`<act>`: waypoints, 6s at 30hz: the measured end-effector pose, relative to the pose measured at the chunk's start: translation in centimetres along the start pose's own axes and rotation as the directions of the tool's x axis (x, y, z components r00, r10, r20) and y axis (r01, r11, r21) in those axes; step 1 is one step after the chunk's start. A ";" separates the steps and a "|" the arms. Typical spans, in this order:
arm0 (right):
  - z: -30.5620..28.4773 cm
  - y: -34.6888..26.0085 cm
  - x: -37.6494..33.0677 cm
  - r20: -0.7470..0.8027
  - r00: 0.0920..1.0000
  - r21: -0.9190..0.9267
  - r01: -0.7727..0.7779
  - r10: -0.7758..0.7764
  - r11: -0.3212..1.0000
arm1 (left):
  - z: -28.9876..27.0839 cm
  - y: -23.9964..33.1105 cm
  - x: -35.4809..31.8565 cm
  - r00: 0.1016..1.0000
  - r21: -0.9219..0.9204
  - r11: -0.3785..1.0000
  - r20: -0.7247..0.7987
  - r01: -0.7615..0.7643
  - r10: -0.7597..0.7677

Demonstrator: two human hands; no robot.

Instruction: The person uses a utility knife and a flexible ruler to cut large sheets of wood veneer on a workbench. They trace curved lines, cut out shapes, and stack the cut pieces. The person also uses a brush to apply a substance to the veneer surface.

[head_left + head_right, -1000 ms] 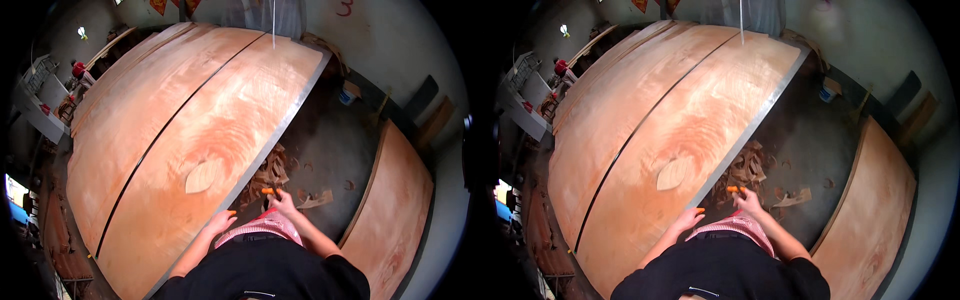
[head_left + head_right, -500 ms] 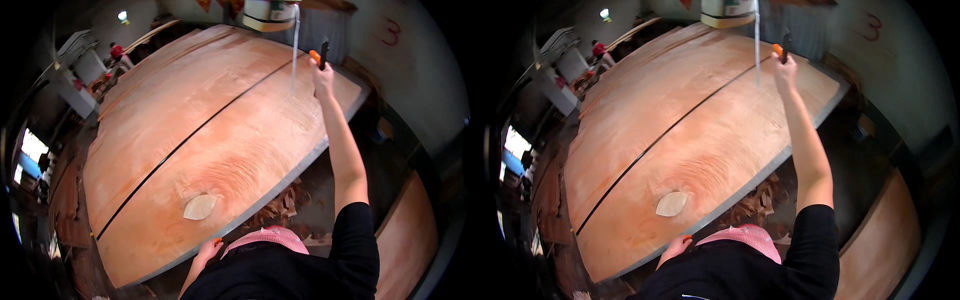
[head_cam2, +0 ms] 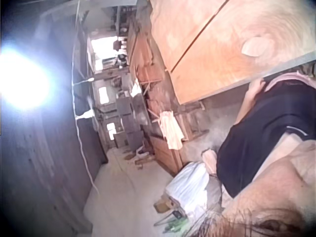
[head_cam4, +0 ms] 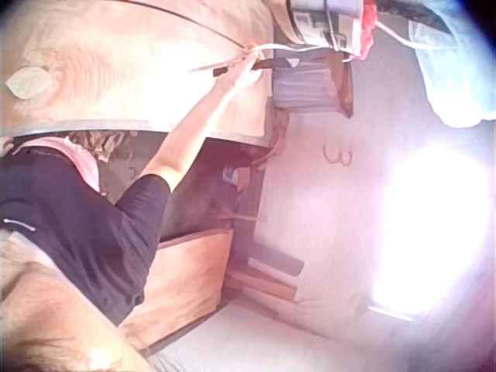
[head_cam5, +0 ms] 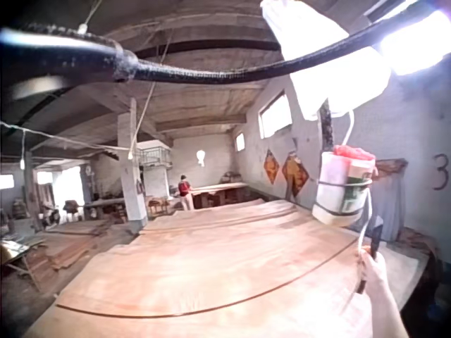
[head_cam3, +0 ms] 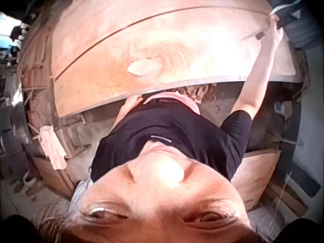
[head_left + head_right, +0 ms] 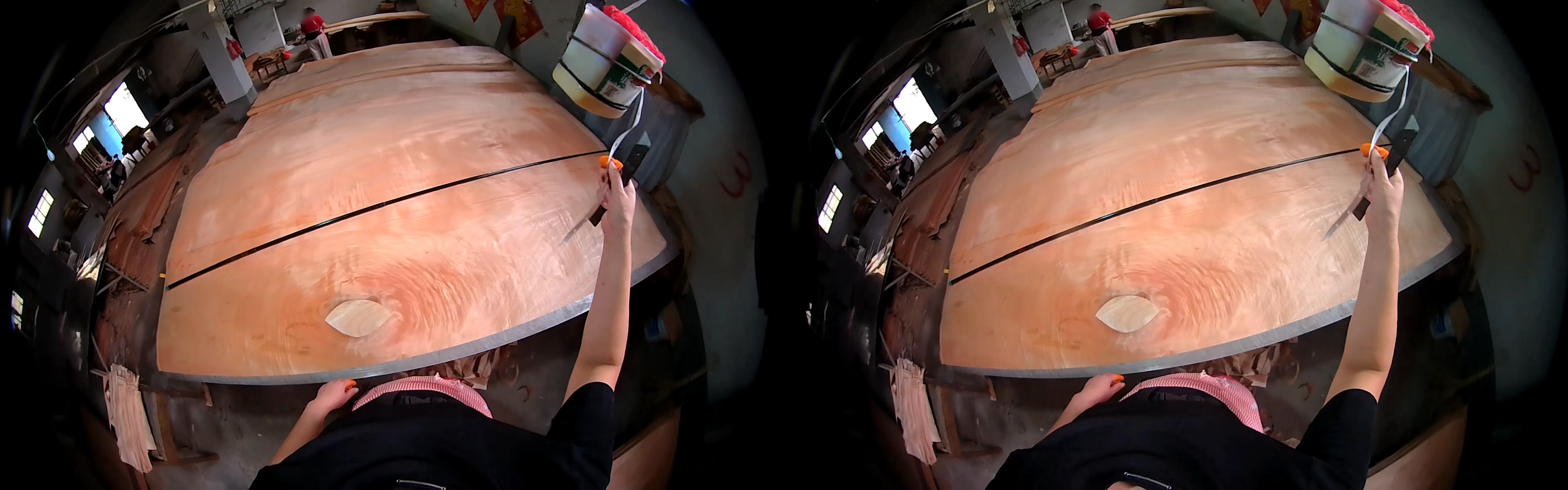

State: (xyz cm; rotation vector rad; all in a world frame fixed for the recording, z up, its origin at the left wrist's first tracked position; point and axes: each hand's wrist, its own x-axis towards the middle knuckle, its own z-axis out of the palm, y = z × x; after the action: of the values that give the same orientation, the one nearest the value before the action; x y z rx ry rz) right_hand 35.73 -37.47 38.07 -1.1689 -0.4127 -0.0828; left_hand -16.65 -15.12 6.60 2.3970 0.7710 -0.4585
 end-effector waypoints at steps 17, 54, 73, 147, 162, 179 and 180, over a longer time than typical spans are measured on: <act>0.3 20.3 -12.3 0.203 0.719 -0.327 -0.590 0.665 0.738 | -2.3 -1.3 3.6 0.998 -0.130 0.991 0.046 -0.031 0.038; 12.8 26.4 -35.1 0.205 0.437 -0.679 -0.581 0.876 0.449 | -4.3 -1.0 15.5 0.879 0.017 0.926 -0.310 -0.377 0.363; 9.3 36.5 -37.1 -0.006 0.468 -0.749 -0.588 0.884 0.306 | -4.0 2.2 18.2 0.865 0.228 0.873 -0.169 -0.432 0.472; 27.9 36.2 -41.2 0.475 0.241 -0.764 -0.365 0.846 0.532 | -5.3 -14.7 10.6 0.808 0.030 0.984 -0.567 -0.174 0.160; 24.1 35.3 -42.0 0.274 0.292 -0.847 -0.378 0.916 0.374 | -5.7 -14.4 11.6 0.882 0.132 0.962 -0.384 -0.239 0.272; 9.0 26.5 -42.6 0.342 0.264 -0.859 0.478 0.902 0.186 | 2.0 -20.6 -1.5 0.745 -0.665 -0.747 0.481 -0.034 -0.462; 9.3 26.0 -42.8 0.344 0.257 -0.871 0.447 0.903 0.204 | 2.1 -21.0 -1.1 0.759 -0.583 -0.809 0.494 -0.073 -0.424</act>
State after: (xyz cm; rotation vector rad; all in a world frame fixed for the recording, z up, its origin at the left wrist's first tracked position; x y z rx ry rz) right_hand 0.89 -25.07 3.07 -2.6177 -1.3291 1.1069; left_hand -30.74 -2.82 -3.28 -0.1677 1.2031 0.5266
